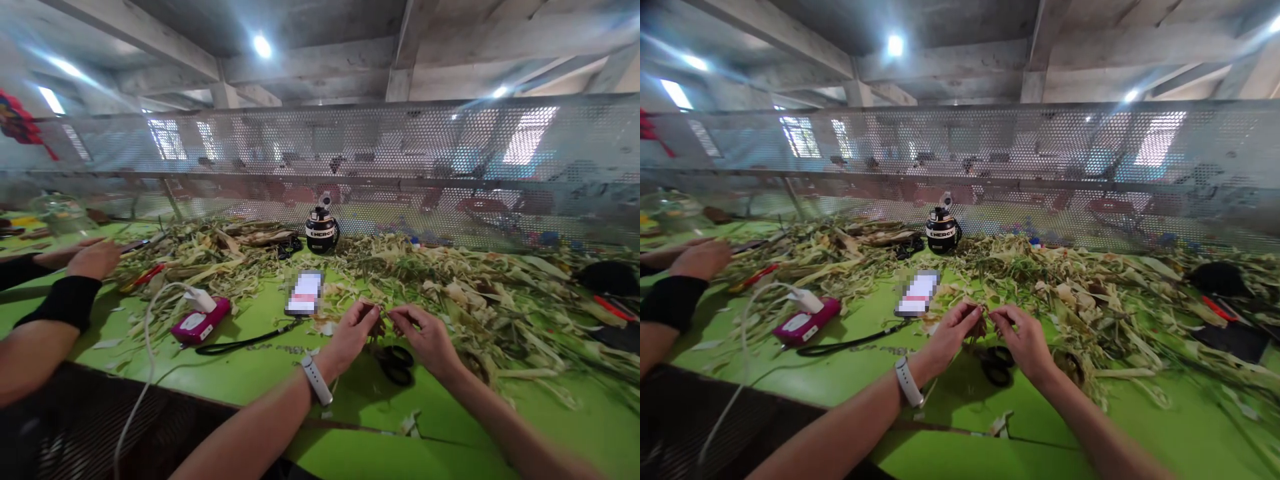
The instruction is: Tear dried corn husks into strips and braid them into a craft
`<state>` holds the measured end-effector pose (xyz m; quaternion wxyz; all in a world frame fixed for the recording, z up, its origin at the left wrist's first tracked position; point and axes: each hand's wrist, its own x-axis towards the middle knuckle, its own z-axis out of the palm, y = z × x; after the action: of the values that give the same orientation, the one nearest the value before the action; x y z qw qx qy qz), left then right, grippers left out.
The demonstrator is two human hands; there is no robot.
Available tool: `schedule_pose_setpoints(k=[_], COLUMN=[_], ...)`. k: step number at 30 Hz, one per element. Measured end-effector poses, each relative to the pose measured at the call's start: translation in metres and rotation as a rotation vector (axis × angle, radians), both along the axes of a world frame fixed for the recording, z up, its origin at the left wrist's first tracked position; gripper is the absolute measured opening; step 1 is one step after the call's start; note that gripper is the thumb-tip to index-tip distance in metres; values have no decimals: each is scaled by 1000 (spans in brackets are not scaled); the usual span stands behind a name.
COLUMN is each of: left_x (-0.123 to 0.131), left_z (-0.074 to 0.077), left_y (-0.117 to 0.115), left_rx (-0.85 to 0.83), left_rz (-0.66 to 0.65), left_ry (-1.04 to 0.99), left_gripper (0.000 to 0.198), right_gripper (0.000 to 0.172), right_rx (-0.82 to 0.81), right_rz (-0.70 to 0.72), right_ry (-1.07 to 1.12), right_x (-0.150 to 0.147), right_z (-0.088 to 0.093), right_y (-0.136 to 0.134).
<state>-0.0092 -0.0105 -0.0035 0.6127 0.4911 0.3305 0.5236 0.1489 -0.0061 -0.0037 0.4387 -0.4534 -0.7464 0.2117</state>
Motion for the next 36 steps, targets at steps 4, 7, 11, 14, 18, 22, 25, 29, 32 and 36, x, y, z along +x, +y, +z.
schedule_pose_setpoints(k=[4,7,11,14,18,22,25,29,32,36], left_x=[2,5,6,7,7,4,-1,-5,-5,-4], left_z=[0,2,4,2,-3,-3,-1,1,4,8], left_y=[-2,-4,-6,-5,-2,-2,-5,-9,-12,-14], left_rx=[-46,-72,-72,-96,-103,-92,-86,-61,-107,-189], left_rz=[-24,-7,28,26,28,-20,-137,-229,-220,-243], left_ry=[-27,-78,-120,-109,-24,61,63,64,40,-79], left_gripper=[46,47,44,43,43,47,45,40,40,35], right_gripper=[30,27,28,28,30,34,36,38,41,43], right_rx=[53,5,78,153,198,102,-39,-169,-220,-262], right_rz=[-45,45,64,22,-24,1,70,154,141,73], right_ry=[-80,-137,-164,-173,-263,-248,-82,82,143,273], right_x=[-2,-4,-6,-5,-3,1,4,3,3,8], right_z=[7,8,3,-2,-8,-3,3,4,1,3], right_y=[-6,-10,-11,-8,-4,-3,-4,-4,-1,5])
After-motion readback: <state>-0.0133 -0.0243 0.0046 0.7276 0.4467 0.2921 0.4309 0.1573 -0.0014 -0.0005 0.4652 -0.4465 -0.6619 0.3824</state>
